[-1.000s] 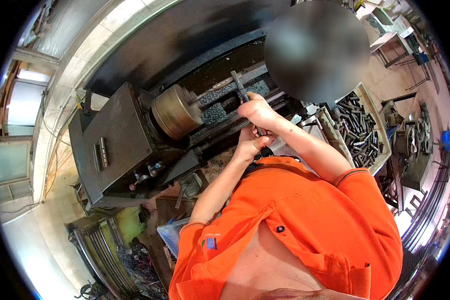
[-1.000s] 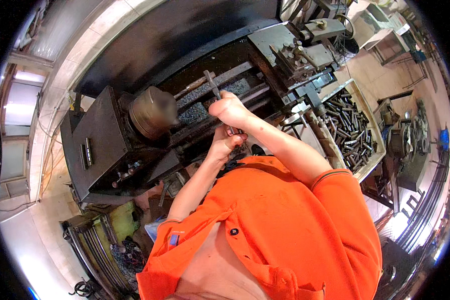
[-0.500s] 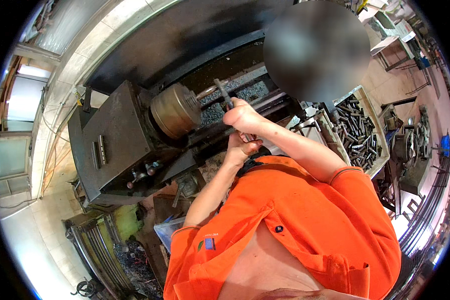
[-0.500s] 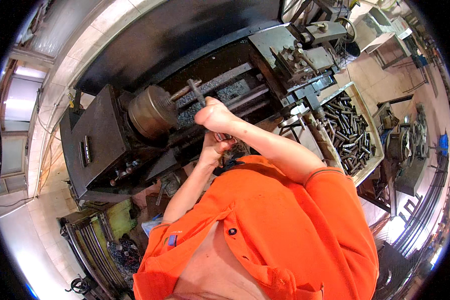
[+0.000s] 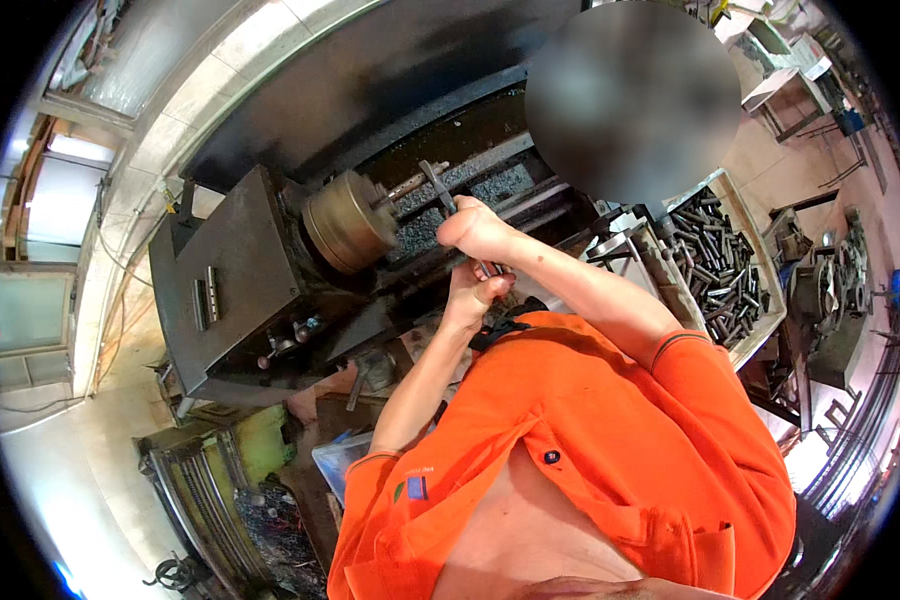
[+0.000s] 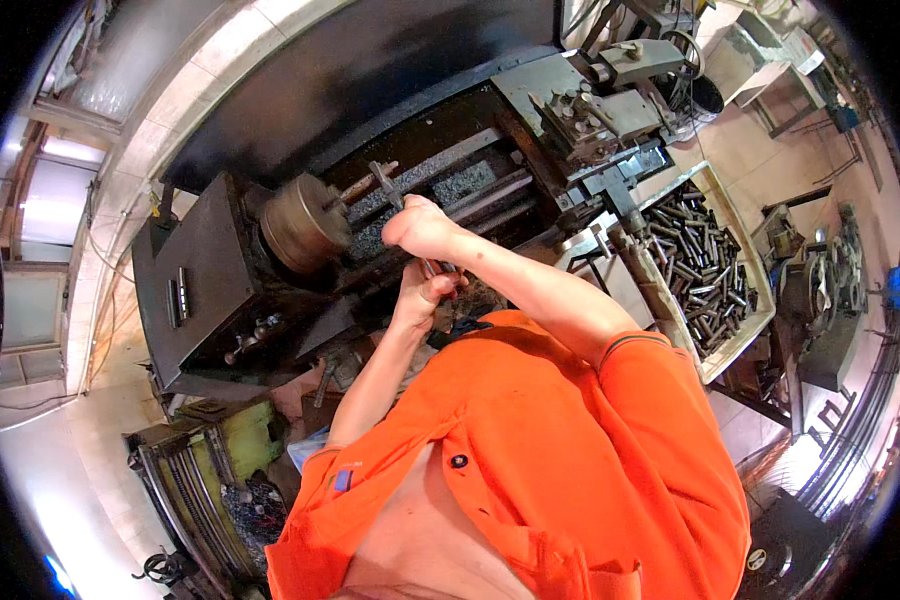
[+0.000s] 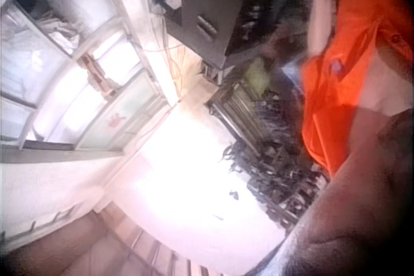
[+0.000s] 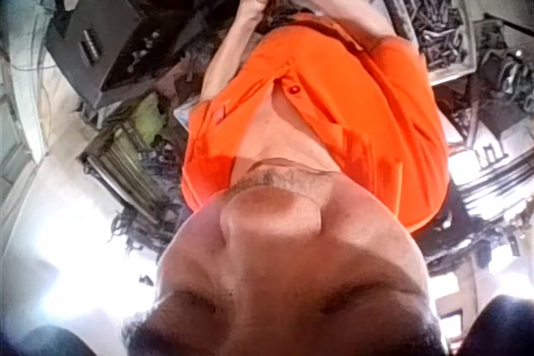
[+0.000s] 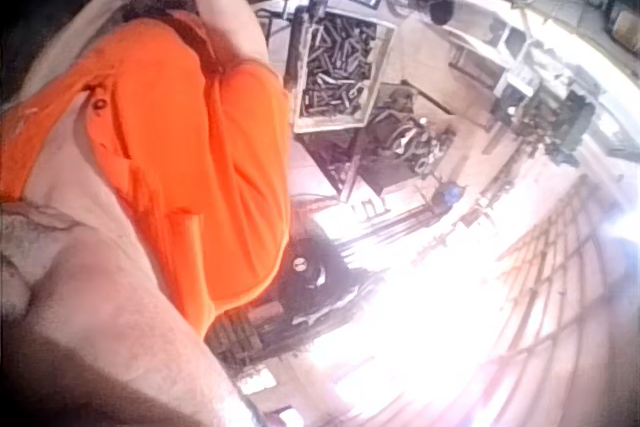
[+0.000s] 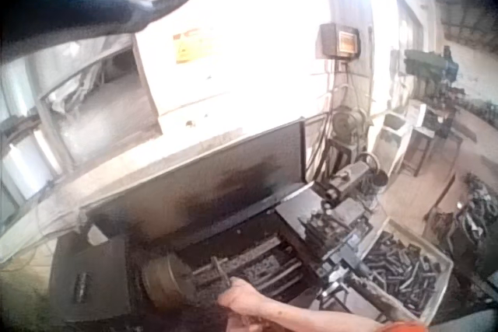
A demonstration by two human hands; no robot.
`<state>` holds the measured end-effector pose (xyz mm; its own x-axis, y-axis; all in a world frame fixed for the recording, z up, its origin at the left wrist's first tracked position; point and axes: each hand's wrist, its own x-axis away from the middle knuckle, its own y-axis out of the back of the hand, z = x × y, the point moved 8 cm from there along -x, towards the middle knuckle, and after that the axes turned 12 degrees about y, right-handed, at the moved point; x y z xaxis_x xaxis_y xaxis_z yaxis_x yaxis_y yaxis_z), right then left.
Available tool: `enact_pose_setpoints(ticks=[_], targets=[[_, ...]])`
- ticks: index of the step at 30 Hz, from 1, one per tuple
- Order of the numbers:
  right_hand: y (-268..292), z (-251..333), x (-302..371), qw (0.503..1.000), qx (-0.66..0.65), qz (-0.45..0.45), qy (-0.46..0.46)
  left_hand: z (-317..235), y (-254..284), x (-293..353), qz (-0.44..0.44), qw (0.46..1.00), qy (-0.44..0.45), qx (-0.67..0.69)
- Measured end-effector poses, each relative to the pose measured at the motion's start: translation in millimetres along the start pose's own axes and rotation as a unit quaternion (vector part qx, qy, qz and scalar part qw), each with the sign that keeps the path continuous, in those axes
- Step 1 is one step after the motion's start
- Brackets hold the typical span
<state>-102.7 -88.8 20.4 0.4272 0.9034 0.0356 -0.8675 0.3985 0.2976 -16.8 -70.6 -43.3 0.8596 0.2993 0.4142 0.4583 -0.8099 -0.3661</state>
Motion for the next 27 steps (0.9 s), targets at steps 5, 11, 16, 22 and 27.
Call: enact_pose_setpoints(ticks=[5, 11, 16, 22, 27], targets=[[17.6, -18.2, 6.9, 0.985, -0.154, -0.062, -0.056, -9.6, -21.2, -5.4, 0.018, 0.997, 0.044, -0.062], [5.0, -8.9, 1.1, 0.998, -0.049, -0.025, -0.022, -7.2, -5.4, 2.7, -0.029, 0.999, -0.001, -0.028], [20.2, -24.3, 6.3, 0.988, -0.115, -0.106, -0.005, -10.2, -25.3, -6.2, 0.005, 1.000, -0.005, -0.014], [10.6, -20.6, 1.8, 0.995, -0.077, -0.034, -0.048, -2.6, -12.8, -3.5, -0.027, 0.999, 0.000, -0.032], [15.0, -18.1, 6.0, 0.989, -0.122, -0.071, -0.036, -10.3, -18.9, -4.0, -0.030, 0.998, -0.010, -0.048]])
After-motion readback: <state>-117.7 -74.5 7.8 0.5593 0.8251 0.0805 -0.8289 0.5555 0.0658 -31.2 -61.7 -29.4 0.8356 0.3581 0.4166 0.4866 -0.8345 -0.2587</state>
